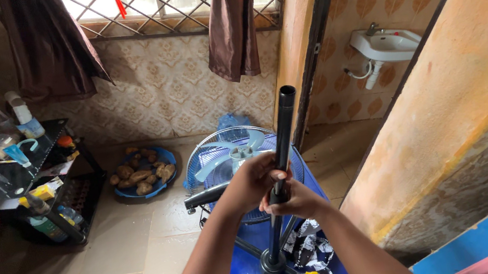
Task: The person disassembles a standing electric fan by removing the stand pole, then the fan head with blades and motor. They wipe the motor housing with a cloth and use a screwdriver to loosen and remove a screw from the motor assembly. The fan parts remain separated on the floor and a blue stool by the end of the clip.
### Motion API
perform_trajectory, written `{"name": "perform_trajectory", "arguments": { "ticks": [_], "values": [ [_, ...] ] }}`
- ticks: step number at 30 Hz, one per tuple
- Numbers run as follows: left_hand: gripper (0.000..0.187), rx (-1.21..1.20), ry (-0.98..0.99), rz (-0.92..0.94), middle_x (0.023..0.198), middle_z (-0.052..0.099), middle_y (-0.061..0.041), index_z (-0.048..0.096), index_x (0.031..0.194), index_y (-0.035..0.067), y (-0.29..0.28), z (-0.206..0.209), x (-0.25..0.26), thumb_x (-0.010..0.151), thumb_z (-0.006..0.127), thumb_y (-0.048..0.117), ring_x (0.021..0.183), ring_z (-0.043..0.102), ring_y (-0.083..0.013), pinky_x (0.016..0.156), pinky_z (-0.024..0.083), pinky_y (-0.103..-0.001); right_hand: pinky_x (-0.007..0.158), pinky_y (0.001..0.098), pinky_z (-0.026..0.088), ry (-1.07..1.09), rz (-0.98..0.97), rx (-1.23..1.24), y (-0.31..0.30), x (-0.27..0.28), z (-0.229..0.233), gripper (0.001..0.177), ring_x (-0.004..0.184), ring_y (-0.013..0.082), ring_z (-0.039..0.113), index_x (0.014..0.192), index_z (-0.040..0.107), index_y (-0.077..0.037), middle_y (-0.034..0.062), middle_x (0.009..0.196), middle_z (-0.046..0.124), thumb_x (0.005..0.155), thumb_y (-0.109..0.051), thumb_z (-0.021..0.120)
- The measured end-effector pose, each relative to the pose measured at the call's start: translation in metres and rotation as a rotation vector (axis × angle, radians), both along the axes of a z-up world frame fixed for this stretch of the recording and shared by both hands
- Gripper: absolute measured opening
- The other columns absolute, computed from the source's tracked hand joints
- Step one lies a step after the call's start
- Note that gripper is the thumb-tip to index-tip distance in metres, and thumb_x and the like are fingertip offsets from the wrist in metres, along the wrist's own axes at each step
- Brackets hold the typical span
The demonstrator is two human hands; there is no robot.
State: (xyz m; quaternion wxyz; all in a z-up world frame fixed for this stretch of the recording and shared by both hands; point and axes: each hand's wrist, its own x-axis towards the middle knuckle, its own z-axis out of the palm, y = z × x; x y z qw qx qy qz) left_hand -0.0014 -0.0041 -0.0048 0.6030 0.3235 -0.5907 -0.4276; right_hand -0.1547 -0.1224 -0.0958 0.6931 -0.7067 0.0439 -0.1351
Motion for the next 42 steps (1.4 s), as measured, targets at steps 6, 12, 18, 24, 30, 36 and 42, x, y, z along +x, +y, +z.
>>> {"name": "perform_trajectory", "arguments": {
  "ticks": [6, 12, 18, 24, 30, 36, 42],
  "values": [
    [0.044, 0.030, 0.021, -0.062, 0.105, 0.062, -0.004, 0.057, 0.140, 0.001, 0.002, -0.006, -0.002, 0.098, 0.065, 0.009, 0.099, 0.060, -0.0104, 0.093, 0.051, -0.027, 0.079, 0.0329, 0.057, 0.038, -0.224, -0.008, 0.010, 0.007, -0.009, 0.035, 0.085, 0.0149, 0.069, 0.101, 0.065, -0.008, 0.0047, 0.088, 0.069, 0.074, -0.019, 0.084],
    [0.046, -0.010, -0.092, -0.050, 0.087, 0.065, -0.001, 0.075, 0.121, -0.002, -0.015, 0.009, -0.012, 0.096, 0.068, 0.036, 0.083, 0.057, -0.0098, 0.078, 0.045, -0.030, 0.079, 0.0317, 0.059, 0.273, -0.121, -0.255, -0.002, 0.005, 0.011, 0.025, 0.088, 0.0154, 0.072, 0.097, 0.070, -0.007, 0.0040, 0.091, 0.073, 0.074, -0.016, 0.077],
    [0.050, 0.186, -0.020, 0.024, 0.050, 0.049, 0.001, 0.053, 0.062, 0.006, -0.025, 0.012, -0.023, 0.098, 0.070, 0.036, 0.044, 0.046, -0.0076, 0.043, 0.038, -0.026, 0.082, 0.0328, 0.060, 0.086, -0.069, -0.118, 0.000, 0.007, 0.002, 0.018, 0.089, 0.0172, 0.073, 0.096, 0.065, -0.004, 0.0078, 0.090, 0.073, 0.079, -0.010, 0.070],
    [0.049, 0.137, 0.050, 0.347, 0.055, 0.043, 0.008, 0.052, 0.061, 0.007, -0.036, -0.004, -0.043, 0.097, 0.073, 0.031, 0.052, 0.038, -0.0022, 0.045, 0.030, -0.025, 0.058, 0.0276, 0.052, -0.062, -0.436, -0.120, 0.008, 0.012, -0.038, 0.015, 0.066, 0.0099, 0.066, 0.088, 0.064, -0.004, 0.0012, 0.073, 0.067, 0.078, -0.004, 0.074],
    [0.050, 0.193, 0.017, 0.426, 0.055, 0.041, 0.008, 0.051, 0.060, 0.007, -0.038, -0.008, -0.046, 0.095, 0.074, 0.035, 0.053, 0.036, -0.0025, 0.045, 0.030, -0.026, 0.047, 0.0272, 0.046, -0.256, -0.885, -0.479, 0.038, 0.032, -0.047, 0.014, 0.052, 0.0105, 0.065, 0.072, 0.062, -0.002, 0.0002, 0.058, 0.066, 0.081, -0.002, 0.073],
    [0.054, 0.158, 0.061, 0.402, 0.056, 0.042, 0.008, 0.047, 0.060, 0.008, -0.033, -0.005, -0.043, 0.098, 0.074, 0.035, 0.053, 0.038, -0.0016, 0.045, 0.032, -0.026, 0.065, 0.0342, 0.047, -0.210, -1.381, -1.047, 0.068, 0.049, -0.029, 0.020, 0.070, 0.0219, 0.064, 0.081, 0.058, -0.007, 0.0060, 0.072, 0.064, 0.077, -0.010, 0.076],
    [0.039, 0.257, 0.119, 0.160, 0.048, 0.046, 0.006, 0.057, 0.064, 0.009, -0.028, 0.004, -0.035, 0.096, 0.070, 0.028, 0.041, 0.042, -0.0045, 0.040, 0.031, -0.026, 0.078, 0.0378, 0.049, 0.118, -0.621, -0.154, 0.046, 0.008, -0.003, 0.035, 0.087, 0.0229, 0.065, 0.102, 0.066, -0.004, 0.0095, 0.089, 0.071, 0.076, -0.020, 0.084]
  ]
}}
